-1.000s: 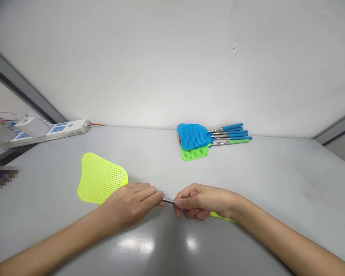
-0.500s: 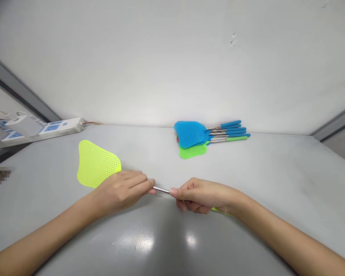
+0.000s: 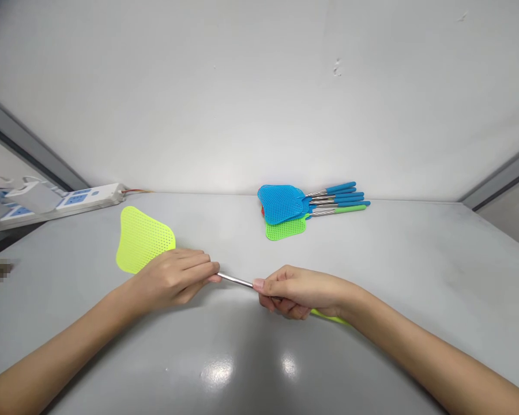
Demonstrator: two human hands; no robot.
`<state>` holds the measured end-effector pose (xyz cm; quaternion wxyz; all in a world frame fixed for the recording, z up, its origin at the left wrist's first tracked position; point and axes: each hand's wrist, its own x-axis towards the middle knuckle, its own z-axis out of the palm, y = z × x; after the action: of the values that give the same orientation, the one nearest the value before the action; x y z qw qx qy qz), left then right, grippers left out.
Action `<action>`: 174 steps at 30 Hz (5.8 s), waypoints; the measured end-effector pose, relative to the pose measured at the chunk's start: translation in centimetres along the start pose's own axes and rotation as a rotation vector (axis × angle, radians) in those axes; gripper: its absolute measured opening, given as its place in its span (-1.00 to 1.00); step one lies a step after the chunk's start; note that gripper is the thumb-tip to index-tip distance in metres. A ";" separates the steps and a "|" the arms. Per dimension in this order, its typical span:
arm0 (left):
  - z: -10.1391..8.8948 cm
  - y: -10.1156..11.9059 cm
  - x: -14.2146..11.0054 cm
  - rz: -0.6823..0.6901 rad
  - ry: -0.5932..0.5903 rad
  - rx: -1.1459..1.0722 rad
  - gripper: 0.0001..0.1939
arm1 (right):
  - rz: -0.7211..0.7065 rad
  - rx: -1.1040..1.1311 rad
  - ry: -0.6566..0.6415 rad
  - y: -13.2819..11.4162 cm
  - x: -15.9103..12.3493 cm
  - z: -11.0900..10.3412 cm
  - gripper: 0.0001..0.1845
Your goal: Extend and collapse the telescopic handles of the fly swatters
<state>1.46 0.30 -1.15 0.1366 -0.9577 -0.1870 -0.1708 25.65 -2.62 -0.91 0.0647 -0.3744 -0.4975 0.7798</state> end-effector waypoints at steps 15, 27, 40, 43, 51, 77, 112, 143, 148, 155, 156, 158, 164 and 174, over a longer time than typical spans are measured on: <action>-0.2 -1.0 -0.7 -0.004 -0.022 -0.030 -0.70 | 0.003 0.002 0.003 0.3 -0.1 -0.1 -0.57; -0.2 -1.2 -1.3 -0.035 -0.042 -0.066 -0.71 | 0.018 0.005 0.013 0.5 -0.2 -0.2 -0.58; -0.5 0.0 -0.7 -0.292 -0.315 -0.314 -0.72 | 0.044 0.019 -0.071 1.3 0.2 -1.9 -0.65; -0.1 0.8 -0.2 -0.348 -0.311 -0.299 -0.69 | 0.062 0.020 -0.046 1.3 0.3 -1.6 -0.65; 0.9 6.1 1.2 -0.227 -0.242 -0.337 -0.78 | 0.138 0.130 -0.084 1.5 1.0 1.3 -0.69; 1.4 1.3 1.1 -0.086 -0.299 -0.333 -0.75 | 0.006 0.047 0.056 1.8 1.1 1.3 -0.61; 2.1 5.4 1.4 -0.213 -0.244 -0.249 -0.72 | 0.216 0.092 -0.024 2.0 0.4 0.3 -0.60; 1.4 1.4 0.8 -0.106 -0.202 -0.115 -0.62 | 0.014 0.021 -0.042 1.4 0.7 -0.5 -0.61; 1.2 1.1 0.6 -0.130 -0.232 -0.147 -0.64 | 0.023 0.008 -0.048 1.3 0.6 -0.5 -0.61; 1.3 1.1 0.2 -0.178 -0.270 -0.204 -0.64 | 0.025 -0.008 -0.055 1.1 0.5 -0.4 -0.63; 1.5 1.2 0.1 -0.187 -0.277 -0.223 -0.64 | 0.036 -0.017 -0.048 1.1 0.5 -0.5 -0.63; 1.8 1.5 0.0 -0.208 -0.291 -0.261 -0.65 | 0.062 -0.041 -0.030 1.3 0.5 -0.5 -0.65; 2.1 2.2 0.2 -0.262 -0.318 -0.331 -0.66 | 0.112 -0.068 -0.012 1.5 0.4 -0.7 -0.64; 2.4 5.4 1.7 -0.260 -0.204 -0.270 -0.73 | 0.176 -0.042 -0.036 1.4 0.6 -0.6 -0.63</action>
<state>5.72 -3.20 -3.71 -0.0359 -0.9475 -0.2971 -0.1125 26.03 -2.54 -2.48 -0.0209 -0.4039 -0.4802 0.7784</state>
